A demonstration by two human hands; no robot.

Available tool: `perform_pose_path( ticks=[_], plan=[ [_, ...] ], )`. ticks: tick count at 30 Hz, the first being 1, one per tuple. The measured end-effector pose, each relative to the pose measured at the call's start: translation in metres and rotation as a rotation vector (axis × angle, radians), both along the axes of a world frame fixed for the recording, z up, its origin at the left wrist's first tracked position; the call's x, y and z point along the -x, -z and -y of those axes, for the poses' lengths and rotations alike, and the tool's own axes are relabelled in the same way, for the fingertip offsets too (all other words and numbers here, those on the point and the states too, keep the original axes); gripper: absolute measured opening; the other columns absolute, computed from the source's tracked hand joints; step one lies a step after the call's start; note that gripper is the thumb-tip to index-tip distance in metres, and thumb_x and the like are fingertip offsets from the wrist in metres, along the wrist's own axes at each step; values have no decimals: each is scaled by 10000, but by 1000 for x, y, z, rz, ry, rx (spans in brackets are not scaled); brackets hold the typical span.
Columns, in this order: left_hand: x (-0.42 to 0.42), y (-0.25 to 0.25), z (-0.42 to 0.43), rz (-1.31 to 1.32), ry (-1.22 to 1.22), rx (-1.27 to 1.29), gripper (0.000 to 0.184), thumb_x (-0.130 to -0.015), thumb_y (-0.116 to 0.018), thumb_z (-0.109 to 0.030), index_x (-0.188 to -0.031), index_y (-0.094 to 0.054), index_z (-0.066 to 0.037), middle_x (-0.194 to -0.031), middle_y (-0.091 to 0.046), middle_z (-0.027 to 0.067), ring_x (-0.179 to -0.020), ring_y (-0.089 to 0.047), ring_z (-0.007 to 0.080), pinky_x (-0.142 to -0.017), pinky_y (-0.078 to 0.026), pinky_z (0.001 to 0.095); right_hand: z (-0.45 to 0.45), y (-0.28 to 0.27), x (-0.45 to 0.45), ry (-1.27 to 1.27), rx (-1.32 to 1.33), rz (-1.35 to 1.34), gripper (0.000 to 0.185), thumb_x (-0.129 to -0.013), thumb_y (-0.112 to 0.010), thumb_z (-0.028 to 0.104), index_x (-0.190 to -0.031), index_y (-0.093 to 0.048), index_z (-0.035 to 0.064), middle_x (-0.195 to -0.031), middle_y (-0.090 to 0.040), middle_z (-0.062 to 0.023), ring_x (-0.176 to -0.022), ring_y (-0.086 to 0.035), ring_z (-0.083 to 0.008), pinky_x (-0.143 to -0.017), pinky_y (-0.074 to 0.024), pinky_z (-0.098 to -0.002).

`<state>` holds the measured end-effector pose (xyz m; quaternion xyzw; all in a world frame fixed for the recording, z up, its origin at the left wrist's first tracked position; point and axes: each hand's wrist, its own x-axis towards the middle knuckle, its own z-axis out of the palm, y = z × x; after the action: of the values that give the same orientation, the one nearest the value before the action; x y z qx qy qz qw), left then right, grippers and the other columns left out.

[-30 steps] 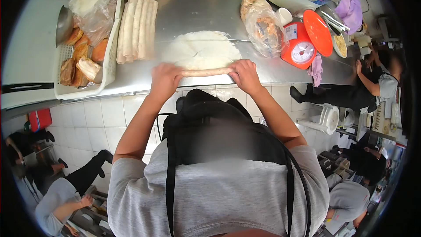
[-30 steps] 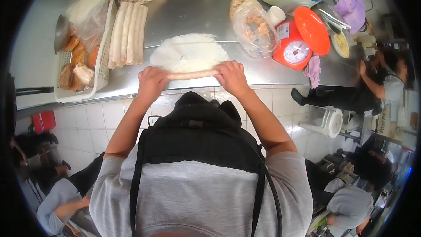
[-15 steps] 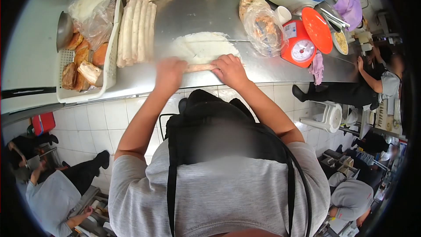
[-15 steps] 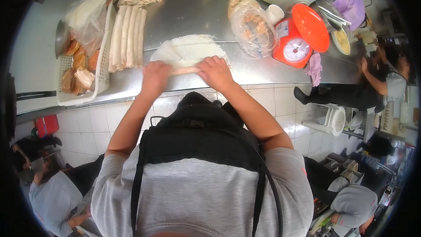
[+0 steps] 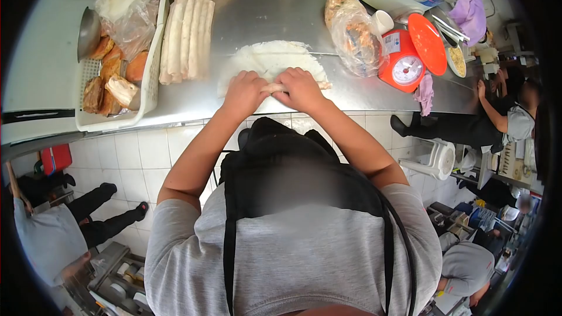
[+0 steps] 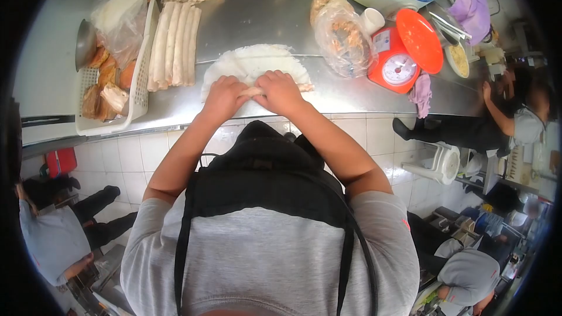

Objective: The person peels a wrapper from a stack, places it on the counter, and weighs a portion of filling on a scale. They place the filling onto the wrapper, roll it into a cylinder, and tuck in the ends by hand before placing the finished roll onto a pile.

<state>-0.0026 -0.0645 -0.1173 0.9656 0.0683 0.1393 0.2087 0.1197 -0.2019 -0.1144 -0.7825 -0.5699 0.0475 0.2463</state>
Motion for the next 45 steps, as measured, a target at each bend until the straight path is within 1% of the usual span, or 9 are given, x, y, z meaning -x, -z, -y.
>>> perform_pose_path(
  ticks=[2,6,9,15,24,27,33,42,45],
  plan=[
    [1,-4,0,-9,0,29,168,-656,-672,-168,-802,-621,-101,-797,-537,61,-795,-504,266,-687,-400,379,1,12,-2,-12,-6,0,249,-650,-670,273,-811,-565,116,-841,-554,-51,-824,-518,-249,-714,-392,-370],
    [1,-5,-2,-9,21,58,190,-657,-673,-158,-821,-615,-81,-799,-542,77,-795,-506,283,-689,-403,387,0,-3,-5,-58,78,-14,229,-655,-664,266,-795,-568,112,-818,-559,-54,-816,-525,-243,-712,-395,-358],
    [7,-6,-7,7,-67,86,211,-644,-683,-152,-821,-600,-70,-803,-544,85,-793,-507,291,-684,-404,399,-10,-6,4,-14,-42,-10,223,-650,-667,269,-776,-571,111,-813,-566,-53,-810,-528,-240,-714,-395,-361],
    [19,0,-13,73,-32,83,229,-608,-702,-121,-795,-584,-63,-797,-542,89,-771,-505,299,-675,-403,405,-14,9,8,-69,10,-39,233,-647,-668,264,-796,-568,115,-831,-562,-56,-818,-528,-243,-717,-397,-363],
    [25,6,-15,98,-67,41,256,-583,-711,-131,-822,-625,-104,-796,-516,50,-784,-490,264,-683,-386,389,-23,11,17,-78,-52,-51,245,-648,-685,237,-818,-565,109,-841,-545,-53,-825,-518,-247,-728,-393,-368],
    [28,2,-15,105,-59,50,269,-597,-711,-126,-844,-619,-75,-814,-558,83,-807,-507,293,-714,-397,396,-5,4,11,-33,-40,10,213,-645,-677,233,-814,-591,136,-859,-546,-44,-849,-498,-247,-732,-370,-377],
    [38,16,-19,154,-91,114,311,-610,-718,-140,-885,-596,-62,-889,-581,90,-861,-515,295,-743,-393,400,58,13,-25,182,-87,153,203,-661,-673,225,-841,-608,158,-880,-537,-23,-879,-474,-242,-745,-357,-367],
    [38,9,-25,213,-102,-16,209,-639,-697,-175,-798,-598,-81,-819,-580,66,-838,-524,266,-757,-367,402,63,15,-43,184,36,27,139,-765,-576,221,-877,-606,144,-885,-550,-31,-887,-472,-260,-780,-344,-382],
    [33,4,-27,113,-172,72,148,-664,-671,-190,-752,-606,-90,-776,-579,46,-826,-522,260,-745,-358,410,55,11,-44,276,54,-106,144,-776,-549,200,-890,-592,122,-881,-554,-45,-868,-481,-268,-769,-347,-400]
  ],
)
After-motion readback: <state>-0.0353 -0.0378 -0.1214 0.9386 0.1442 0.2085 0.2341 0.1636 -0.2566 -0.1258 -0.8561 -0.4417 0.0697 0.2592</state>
